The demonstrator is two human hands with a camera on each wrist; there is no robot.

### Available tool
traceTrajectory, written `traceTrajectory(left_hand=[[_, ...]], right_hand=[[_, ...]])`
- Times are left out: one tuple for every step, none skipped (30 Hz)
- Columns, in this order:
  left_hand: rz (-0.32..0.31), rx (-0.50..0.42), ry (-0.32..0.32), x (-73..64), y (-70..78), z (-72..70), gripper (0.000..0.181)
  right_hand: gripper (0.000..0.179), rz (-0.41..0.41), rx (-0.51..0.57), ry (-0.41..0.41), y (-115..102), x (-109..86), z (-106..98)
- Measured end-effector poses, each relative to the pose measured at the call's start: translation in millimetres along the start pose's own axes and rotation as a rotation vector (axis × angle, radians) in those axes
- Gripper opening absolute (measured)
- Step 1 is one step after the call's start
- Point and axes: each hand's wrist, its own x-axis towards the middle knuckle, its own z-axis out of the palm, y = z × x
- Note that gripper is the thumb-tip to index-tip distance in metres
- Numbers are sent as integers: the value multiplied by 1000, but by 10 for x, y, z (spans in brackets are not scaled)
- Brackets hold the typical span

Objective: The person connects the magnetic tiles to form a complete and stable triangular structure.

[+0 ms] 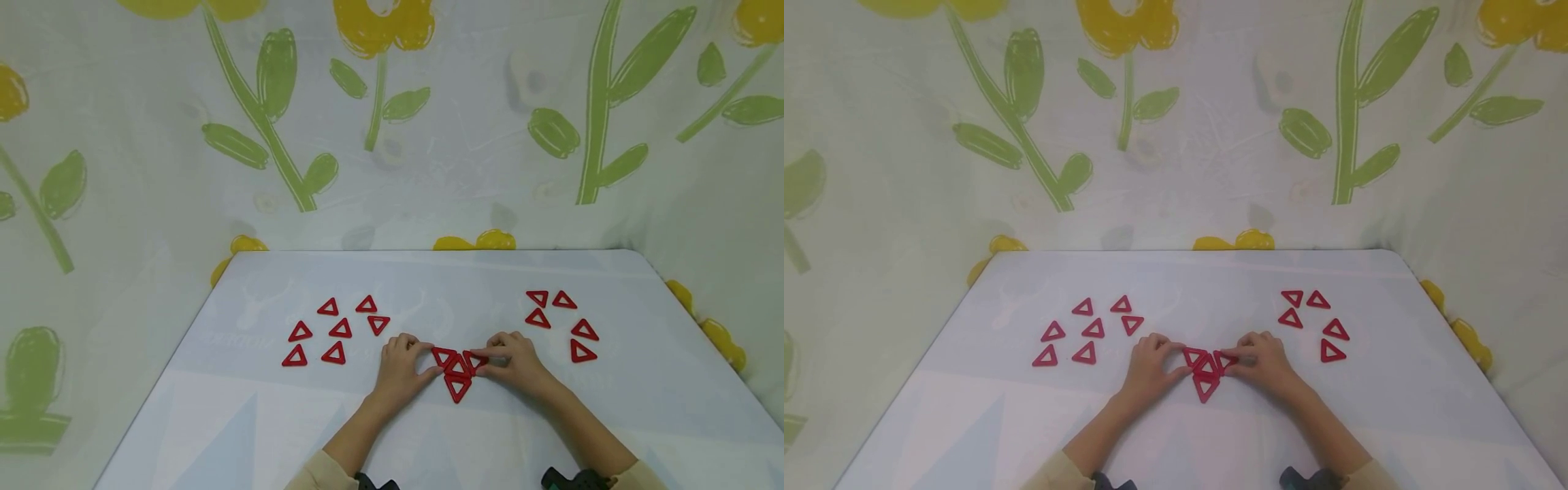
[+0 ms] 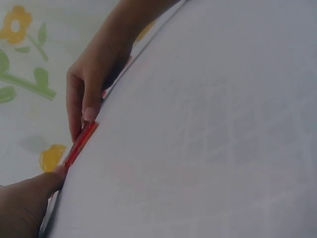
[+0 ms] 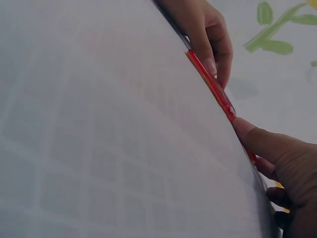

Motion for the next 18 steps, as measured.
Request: traceTrajectory(left_hand=[[5, 4, 2, -1, -1, 3, 39], [9, 6, 4, -2, 0, 3, 40], [13, 9, 5, -2, 1, 4, 40], [15, 11, 6, -3, 1, 5, 40], [16, 14, 5, -4, 0, 6, 40], [15, 19, 3, -5, -2, 8, 40], [11, 21, -2, -6, -4, 11, 41], [10, 24, -6, -6, -6, 12, 42], [7, 27, -11, -7, -7, 14, 43], [3, 28, -15, -9, -9, 15, 43], [1, 29, -19, -9, -10, 16, 44], [-1, 30, -22, -10, -13, 19, 44], [-3, 28, -24, -10, -12, 17, 45], [-3, 27, -23, -10, -13, 19, 45], [-3, 25, -24, -11, -11, 17, 45], [-4, 22, -22, -12, -10, 14, 45], [-4, 21, -20, -12, -9, 11, 45], [-4, 20, -18, -12, -9, 9, 45]], right_hand=[[34, -7, 0, 2, -3, -2, 1], [35, -13, -3, 6, -7, -5, 1], [36, -17, -5, 9, -8, -8, 5], [37, -22, -6, 12, -7, -11, 14], [38, -24, -5, 16, -8, -15, 22], [38, -19, -10, 20, -8, -19, 33], [39, -10, -19, 23, -8, -24, 51], [39, -1, -27, 26, -5, -29, 66], [39, 6, -31, 30, -5, -34, 81], [39, 12, -36, 36, -5, -37, 97], [39, 19, -43, 41, -6, -41, 110], [39, 19, -46, 46, -9, -44, 119], [39, 15, -48, 52, -12, -46, 126], [39, 9, -47, 60, -15, -48, 129], [38, -3, -49, 67, -23, -49, 127], [38, -12, -53, 71, -26, -50, 128], [38, -21, -56, 74, -31, -50, 125], [38, -30, -62, 75, -37, -49, 122]])
